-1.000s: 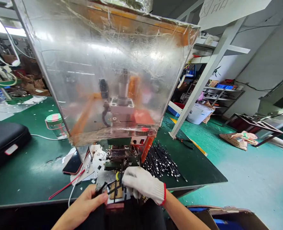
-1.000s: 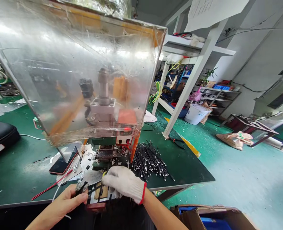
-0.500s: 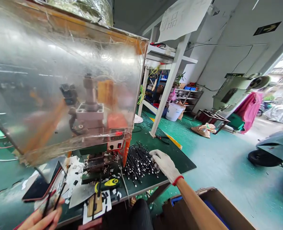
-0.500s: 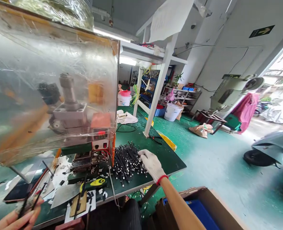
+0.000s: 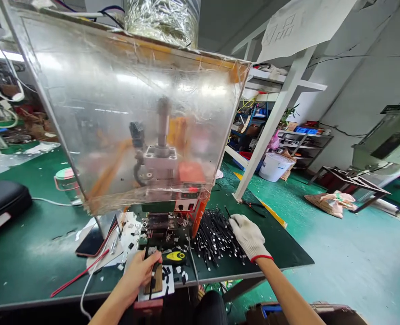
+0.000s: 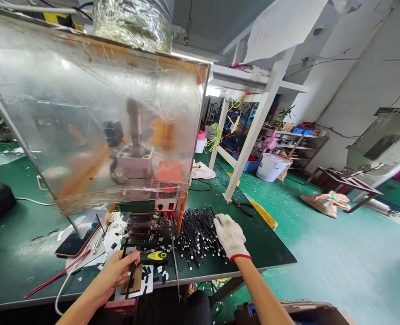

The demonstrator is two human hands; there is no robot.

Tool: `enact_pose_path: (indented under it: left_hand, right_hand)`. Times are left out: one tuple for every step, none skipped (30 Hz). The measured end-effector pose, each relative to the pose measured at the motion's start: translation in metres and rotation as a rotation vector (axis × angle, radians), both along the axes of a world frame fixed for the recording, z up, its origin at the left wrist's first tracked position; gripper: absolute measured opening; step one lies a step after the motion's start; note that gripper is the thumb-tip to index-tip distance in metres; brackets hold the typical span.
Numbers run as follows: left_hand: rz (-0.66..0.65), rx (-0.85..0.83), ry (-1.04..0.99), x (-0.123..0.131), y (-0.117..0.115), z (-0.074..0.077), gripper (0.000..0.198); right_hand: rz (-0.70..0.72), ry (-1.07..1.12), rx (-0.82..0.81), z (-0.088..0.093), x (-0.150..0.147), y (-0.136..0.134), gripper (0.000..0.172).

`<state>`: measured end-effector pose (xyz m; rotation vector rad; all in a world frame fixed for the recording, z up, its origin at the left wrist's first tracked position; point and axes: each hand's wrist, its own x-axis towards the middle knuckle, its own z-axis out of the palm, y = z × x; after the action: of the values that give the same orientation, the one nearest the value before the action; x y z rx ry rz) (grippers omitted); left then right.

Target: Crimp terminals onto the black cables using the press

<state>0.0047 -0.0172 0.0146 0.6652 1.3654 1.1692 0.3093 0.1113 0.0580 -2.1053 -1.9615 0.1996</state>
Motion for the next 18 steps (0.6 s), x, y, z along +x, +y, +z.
enact_pose_path:
  left_hand:
    - [-0.005, -0.004, -0.033, -0.003, -0.005, -0.001, 0.043]
    - [-0.001, -0.004, -0.058, -0.007, -0.010, -0.002, 0.042]
    - [0.009, -0.005, -0.078, -0.010, -0.014, -0.003, 0.042]
    - [0.023, -0.007, -0.093, -0.014, -0.019, -0.004, 0.043]
    - [0.043, -0.006, -0.107, -0.018, -0.022, -0.005, 0.043]
    - [0.069, -0.002, -0.121, -0.022, -0.026, -0.006, 0.045]
    - [0.093, 0.007, -0.136, -0.026, -0.029, -0.008, 0.046]
    - [0.112, 0.019, -0.149, -0.029, -0.032, -0.009, 0.047]
    - [0.124, 0.033, -0.157, -0.032, -0.035, -0.010, 0.048]
    - [0.131, 0.048, -0.162, -0.035, -0.038, -0.012, 0.048]
    - [0.133, 0.059, -0.160, -0.037, -0.041, -0.013, 0.048]
    - [0.132, 0.065, -0.152, -0.040, -0.044, -0.014, 0.048]
    - [0.135, 0.066, -0.140, -0.043, -0.047, -0.015, 0.049]
    - [0.140, 0.063, -0.129, -0.046, -0.051, -0.016, 0.050]
    - [0.143, 0.059, -0.122, -0.050, -0.054, -0.017, 0.051]
    - [0.147, 0.054, -0.115, -0.053, -0.056, -0.018, 0.052]
    - [0.154, 0.048, -0.108, -0.056, -0.059, -0.019, 0.053]
    - [0.163, 0.041, -0.099, -0.059, -0.061, -0.020, 0.052]
  right_hand:
    - [-0.014, 0.070, 0.028, 0.005, -0.002, -0.007, 0.033]
    - [-0.014, 0.154, 0.040, 0.008, -0.007, -0.016, 0.032]
    - [0.001, 0.258, 0.021, 0.010, -0.016, -0.026, 0.031]
    - [0.032, 0.380, -0.034, 0.011, -0.027, -0.038, 0.030]
    - [0.076, 0.511, -0.120, 0.009, -0.041, -0.049, 0.030]
    - [0.129, 0.641, -0.232, 0.005, -0.058, -0.060, 0.029]
    - [0.181, 0.753, -0.332, 0.000, -0.076, -0.070, 0.027]
    - [0.223, 0.834, -0.416, -0.006, -0.095, -0.079, 0.025]
    - [0.242, 0.891, -0.487, -0.013, -0.113, -0.085, 0.022]
    - [0.244, 0.935, -0.536, -0.021, -0.129, -0.089, 0.021]
    - [0.241, 0.967, -0.571, -0.028, -0.144, -0.090, 0.020]
    - [0.232, 0.994, -0.590, -0.035, -0.157, -0.090, 0.020]
    - [0.223, 1.018, -0.600, -0.041, -0.166, -0.088, 0.020]
    - [0.212, 1.040, -0.604, -0.047, -0.174, -0.086, 0.021]
    - [0.199, 1.063, -0.606, -0.052, -0.179, -0.083, 0.022]
    - [0.185, 1.088, -0.609, -0.056, -0.182, -0.080, 0.024]
    - [0.171, 1.114, -0.615, -0.061, -0.184, -0.077, 0.026]
    - [0.159, 1.139, -0.623, -0.065, -0.185, -0.075, 0.027]
